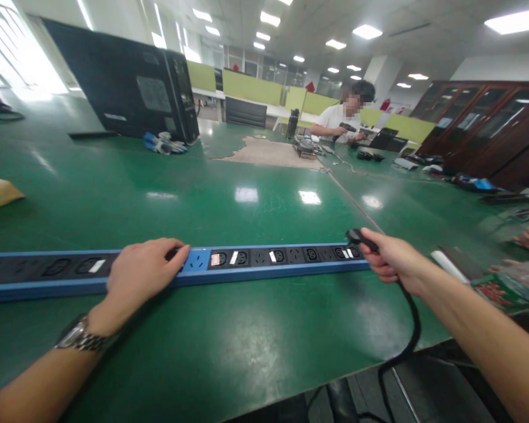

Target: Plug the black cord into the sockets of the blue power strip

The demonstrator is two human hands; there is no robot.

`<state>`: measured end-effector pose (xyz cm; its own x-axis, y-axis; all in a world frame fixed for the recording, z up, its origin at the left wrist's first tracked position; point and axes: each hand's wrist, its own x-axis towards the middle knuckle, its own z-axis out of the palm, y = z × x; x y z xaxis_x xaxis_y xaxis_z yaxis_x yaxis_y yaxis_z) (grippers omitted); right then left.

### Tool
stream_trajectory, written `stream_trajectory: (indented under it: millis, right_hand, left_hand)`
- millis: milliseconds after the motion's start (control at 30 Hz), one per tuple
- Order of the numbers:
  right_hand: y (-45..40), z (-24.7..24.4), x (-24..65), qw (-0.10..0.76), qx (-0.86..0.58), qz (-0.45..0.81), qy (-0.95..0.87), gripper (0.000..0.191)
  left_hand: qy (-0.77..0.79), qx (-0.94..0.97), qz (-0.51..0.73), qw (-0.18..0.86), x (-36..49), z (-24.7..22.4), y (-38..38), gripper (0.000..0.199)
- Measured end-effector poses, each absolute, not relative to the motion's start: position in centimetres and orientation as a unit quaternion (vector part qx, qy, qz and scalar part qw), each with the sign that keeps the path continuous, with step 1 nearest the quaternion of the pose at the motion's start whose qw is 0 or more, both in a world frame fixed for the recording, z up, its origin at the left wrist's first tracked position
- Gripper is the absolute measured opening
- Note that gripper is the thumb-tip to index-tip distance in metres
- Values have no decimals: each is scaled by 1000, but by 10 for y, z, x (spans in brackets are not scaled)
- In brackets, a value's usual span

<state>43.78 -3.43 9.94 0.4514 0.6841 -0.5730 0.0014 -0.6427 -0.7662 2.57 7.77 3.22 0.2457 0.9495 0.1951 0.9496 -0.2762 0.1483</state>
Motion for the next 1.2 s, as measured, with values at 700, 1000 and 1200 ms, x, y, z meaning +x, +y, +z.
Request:
stream_trajectory:
  millis: [700, 1000, 1200]
  right_hand:
    - [-21, 60, 391, 288, -821, 435, -233, 43]
    - [-30, 62, 376, 325, -814, 412, -250, 43]
    - [-20, 102, 299, 379, -678, 525, -348, 41]
  left_hand:
    - [-590, -798, -119, 1, 23, 32, 77, 46]
    - [-589, -799, -122, 0, 23, 33, 76, 46]
    - [-585, -798, -145, 11, 23, 30, 76, 44]
